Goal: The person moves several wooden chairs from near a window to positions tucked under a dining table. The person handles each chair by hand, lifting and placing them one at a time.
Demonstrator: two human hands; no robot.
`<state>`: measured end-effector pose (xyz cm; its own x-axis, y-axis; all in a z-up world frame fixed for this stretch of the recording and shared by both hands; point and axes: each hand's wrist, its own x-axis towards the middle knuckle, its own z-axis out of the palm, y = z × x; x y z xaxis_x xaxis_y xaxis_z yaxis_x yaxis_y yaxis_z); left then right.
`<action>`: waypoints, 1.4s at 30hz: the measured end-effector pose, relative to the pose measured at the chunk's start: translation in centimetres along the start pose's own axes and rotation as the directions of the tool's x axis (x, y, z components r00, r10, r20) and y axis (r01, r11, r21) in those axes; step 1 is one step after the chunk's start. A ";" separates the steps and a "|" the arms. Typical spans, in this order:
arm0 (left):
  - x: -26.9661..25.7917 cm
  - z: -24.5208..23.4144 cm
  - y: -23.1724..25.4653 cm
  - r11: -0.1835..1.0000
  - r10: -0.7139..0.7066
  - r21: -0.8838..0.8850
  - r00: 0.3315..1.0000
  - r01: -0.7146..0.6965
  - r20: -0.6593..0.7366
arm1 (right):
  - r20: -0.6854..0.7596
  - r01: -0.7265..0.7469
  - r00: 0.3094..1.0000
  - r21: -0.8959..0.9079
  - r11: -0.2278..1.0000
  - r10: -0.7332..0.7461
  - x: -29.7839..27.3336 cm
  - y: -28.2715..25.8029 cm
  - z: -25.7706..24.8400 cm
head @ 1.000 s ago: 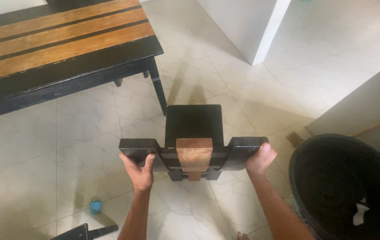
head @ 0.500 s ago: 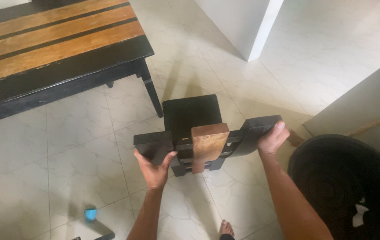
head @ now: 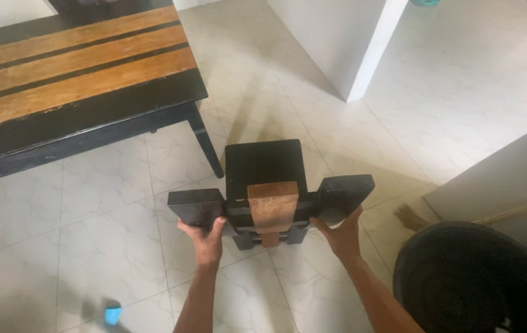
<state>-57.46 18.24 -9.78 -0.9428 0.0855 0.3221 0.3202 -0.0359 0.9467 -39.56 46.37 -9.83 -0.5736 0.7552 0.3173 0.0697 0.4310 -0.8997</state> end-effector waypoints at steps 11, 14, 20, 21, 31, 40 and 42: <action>7.2 3.3 -2.2 0.985 -0.081 -0.144 0.990 0.098 0.118 | 0.040 -0.142 0.989 -0.008 0.990 0.142 6.6 -1.0 3.2; 10.0 4.9 -3.4 0.979 -0.043 -0.195 0.992 0.066 0.117 | 0.037 -0.066 0.997 -0.006 0.998 0.066 7.8 -0.9 4.1; 14.3 7.7 -4.5 0.982 -0.050 -0.175 0.990 0.072 0.131 | -0.060 0.015 0.998 0.150 0.989 -0.006 13.1 -0.3 8.0; 14.8 8.1 -4.4 0.989 -0.052 -0.134 0.990 0.070 0.132 | -0.064 -0.014 0.998 0.094 0.995 0.020 13.9 -0.3 8.1; 20.1 15.2 -5.7 0.998 -0.027 -0.054 0.998 0.031 0.062 | -0.078 -0.030 0.997 -0.183 0.983 0.016 23.4 1.9 9.0; 24.2 23.1 -7.7 0.999 0.017 -0.029 1.000 -0.017 0.000 | -0.003 -0.335 0.942 -0.043 0.941 0.335 33.3 4.0 8.3; 25.0 24.9 -7.6 0.999 0.011 -0.031 1.000 -0.011 -0.016 | 0.015 -0.237 0.971 -0.063 0.970 0.238 35.9 4.8 8.4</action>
<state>-81.16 45.47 -8.79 -0.9408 0.0693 0.3319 0.3276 -0.0673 0.9424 -66.62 71.39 -5.25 -0.5525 0.8287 0.0896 0.2544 0.2701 -0.9286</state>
